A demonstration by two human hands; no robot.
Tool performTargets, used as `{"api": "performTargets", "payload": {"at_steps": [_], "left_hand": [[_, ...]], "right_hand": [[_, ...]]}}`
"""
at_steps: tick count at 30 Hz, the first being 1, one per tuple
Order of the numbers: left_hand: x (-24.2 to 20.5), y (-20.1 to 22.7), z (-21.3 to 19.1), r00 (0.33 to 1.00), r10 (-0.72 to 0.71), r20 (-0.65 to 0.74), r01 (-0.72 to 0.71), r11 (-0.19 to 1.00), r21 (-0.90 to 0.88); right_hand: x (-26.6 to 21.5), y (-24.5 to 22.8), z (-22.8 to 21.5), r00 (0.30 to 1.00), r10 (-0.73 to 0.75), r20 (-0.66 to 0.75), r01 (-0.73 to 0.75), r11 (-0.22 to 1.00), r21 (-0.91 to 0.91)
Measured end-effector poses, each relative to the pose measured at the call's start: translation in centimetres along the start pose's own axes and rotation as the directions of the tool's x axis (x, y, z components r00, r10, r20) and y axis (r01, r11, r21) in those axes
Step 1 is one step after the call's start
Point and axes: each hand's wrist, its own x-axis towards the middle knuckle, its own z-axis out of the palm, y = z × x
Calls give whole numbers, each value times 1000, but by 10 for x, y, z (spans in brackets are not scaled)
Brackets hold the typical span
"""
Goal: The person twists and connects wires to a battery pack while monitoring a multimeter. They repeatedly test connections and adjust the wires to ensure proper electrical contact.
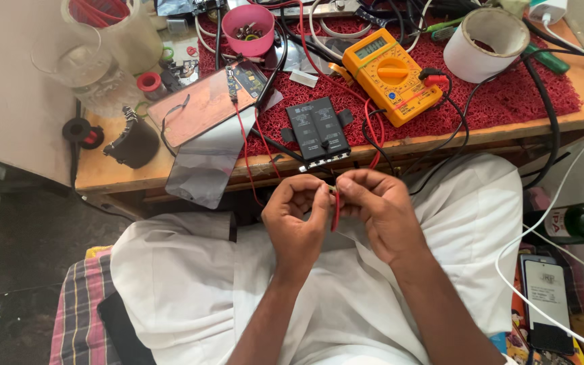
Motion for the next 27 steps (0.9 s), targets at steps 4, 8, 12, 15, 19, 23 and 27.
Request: {"api": "performTargets", "payload": {"at_steps": [4, 8, 12, 15, 19, 23, 27], "left_hand": [[0, -9, 7, 999, 21, -33, -21, 1000, 3], [-5, -15, 19, 998, 59, -20, -57, 993, 105], [-2, -15, 18, 996, 91, -1, -90, 990, 110], [3, -13, 22, 997, -67, -50, 62, 994, -95], [5, -7, 18, 978, -201, -61, 180, 952, -246], [7, -8, 18, 969, -201, -141, 150, 939, -310], [8, -13, 20, 972, -132, -197, 83, 968, -238]], "right_hand": [[-2, -8, 16, 954, -276, -121, 216, 906, -363], [-3, -16, 27, 874, -478, -89, 360, 760, -540], [-3, -17, 27, 845, -528, -82, 306, 604, -736], [-4, -14, 20, 918, -396, -3, 334, 779, -531], [-10, -12, 14, 912, -408, 26, 360, 772, -523], [-11, -7, 28, 828, -561, -15, 397, 604, -691], [-10, -7, 40, 742, -670, 11, 461, 498, -734]]}}
